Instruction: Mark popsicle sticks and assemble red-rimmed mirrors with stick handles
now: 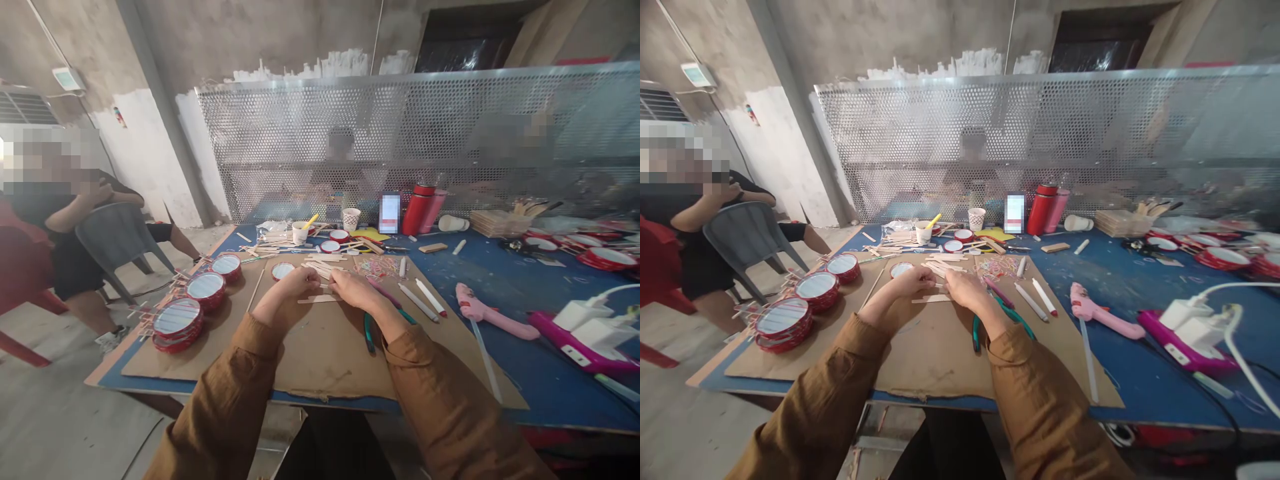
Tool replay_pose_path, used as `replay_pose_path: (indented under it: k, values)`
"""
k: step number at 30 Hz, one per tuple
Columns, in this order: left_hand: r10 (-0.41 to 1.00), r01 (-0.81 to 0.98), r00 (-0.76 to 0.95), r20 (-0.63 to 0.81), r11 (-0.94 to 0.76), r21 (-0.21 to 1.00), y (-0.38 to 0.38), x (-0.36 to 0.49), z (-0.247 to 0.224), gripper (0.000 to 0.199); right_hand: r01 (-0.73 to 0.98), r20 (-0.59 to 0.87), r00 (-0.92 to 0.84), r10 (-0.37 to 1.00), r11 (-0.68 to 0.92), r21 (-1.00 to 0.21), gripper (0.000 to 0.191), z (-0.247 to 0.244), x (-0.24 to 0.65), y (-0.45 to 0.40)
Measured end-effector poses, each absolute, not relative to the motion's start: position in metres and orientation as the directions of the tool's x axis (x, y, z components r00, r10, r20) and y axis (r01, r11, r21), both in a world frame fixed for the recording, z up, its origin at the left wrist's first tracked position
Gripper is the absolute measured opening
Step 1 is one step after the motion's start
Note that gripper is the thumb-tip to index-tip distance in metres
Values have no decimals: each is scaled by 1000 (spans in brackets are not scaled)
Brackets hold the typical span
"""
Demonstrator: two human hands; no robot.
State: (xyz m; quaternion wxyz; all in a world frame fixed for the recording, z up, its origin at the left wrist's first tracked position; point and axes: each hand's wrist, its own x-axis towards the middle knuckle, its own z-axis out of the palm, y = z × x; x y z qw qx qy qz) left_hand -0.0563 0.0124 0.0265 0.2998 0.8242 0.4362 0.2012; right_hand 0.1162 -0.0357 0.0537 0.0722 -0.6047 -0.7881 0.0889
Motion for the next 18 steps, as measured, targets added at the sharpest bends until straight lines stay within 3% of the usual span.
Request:
replay_pose_path:
  k: [3,10,18]
  values:
    - [839,563,542,39,-398,724,14,-57,28,4,936,8,-252,968,246,-252,19,54,118,-34]
    - [887,593,447,112,-388,705,18,-60,29,10,908,35,-295,955,292,-300,22,46,127,-24]
    - [847,485,524,90,-384,786,22,-62,28,17,886,68,-274,959,280,-369,21,50,136,-19]
